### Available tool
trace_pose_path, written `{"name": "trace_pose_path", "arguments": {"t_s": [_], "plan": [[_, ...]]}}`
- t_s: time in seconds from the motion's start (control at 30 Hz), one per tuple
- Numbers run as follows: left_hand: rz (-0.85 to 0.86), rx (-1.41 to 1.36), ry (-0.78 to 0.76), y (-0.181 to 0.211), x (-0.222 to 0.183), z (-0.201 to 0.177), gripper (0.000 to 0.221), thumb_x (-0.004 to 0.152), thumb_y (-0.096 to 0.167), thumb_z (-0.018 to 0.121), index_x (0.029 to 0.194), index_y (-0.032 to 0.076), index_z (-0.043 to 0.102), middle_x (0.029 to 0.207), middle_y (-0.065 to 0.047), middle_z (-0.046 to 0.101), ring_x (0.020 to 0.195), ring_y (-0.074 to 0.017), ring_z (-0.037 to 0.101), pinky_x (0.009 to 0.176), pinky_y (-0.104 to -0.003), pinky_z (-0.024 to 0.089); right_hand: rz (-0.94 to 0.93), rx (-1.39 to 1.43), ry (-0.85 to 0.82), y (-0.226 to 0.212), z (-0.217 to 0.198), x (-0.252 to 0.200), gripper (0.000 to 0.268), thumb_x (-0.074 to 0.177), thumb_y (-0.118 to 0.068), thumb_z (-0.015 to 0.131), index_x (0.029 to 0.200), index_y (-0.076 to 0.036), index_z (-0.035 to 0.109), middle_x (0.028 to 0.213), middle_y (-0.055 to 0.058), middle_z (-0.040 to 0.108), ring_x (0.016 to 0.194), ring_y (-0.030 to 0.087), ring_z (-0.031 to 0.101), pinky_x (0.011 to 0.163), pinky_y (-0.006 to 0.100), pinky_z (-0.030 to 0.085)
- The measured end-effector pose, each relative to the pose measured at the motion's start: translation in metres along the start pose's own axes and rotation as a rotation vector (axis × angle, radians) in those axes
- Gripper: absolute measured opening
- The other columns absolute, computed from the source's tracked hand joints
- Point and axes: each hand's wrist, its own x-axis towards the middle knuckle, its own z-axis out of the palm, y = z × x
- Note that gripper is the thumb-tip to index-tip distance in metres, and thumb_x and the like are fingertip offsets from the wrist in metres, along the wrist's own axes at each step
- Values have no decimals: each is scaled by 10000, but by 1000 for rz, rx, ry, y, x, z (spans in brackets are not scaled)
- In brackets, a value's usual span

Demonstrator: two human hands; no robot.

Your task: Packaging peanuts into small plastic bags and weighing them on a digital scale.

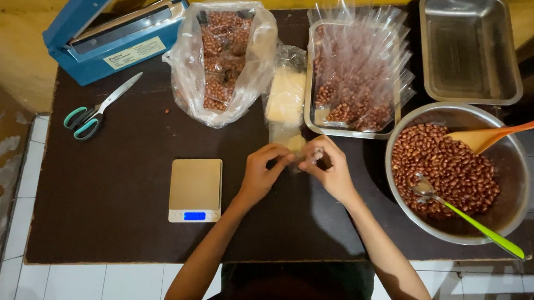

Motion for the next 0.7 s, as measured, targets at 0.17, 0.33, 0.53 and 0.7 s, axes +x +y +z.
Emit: {"name": "trace_pose_path", "arguments": {"t_s": [0.17,0.33,0.53,0.7], "plan": [[-65,-78,26,-10,0,-1,136,995,131,700,893,67,764,859,-83,739,835,-179,700,795,-365,579,18,181,2,-6,5,1,445,796,11,857,1196,76,674,1120,168,587,853,193,624,704,317,596],[-139,-213,33,-14,-1,-2,185,1022,146,669,899,42,759,874,-88,734,873,-155,673,834,-376,571,-40,144,12,-17,8,1,391,787,34,856,1141,104,705,1180,211,605,844,211,664,681,331,617],[-279,-325,-44,-16,-2,-2,178,995,182,709,873,60,755,791,-22,673,819,-98,588,800,-306,531,-98,-117,-19,-13,1,2,101,836,-6,819,879,-17,728,972,153,674,838,317,674,794,449,535],[-447,-433,-39,-8,3,-4,139,971,153,684,850,99,728,775,33,627,792,-73,558,778,-246,491,-47,56,-17,-4,-5,1,85,836,28,798,822,4,718,963,182,684,878,279,663,841,416,508]]}}
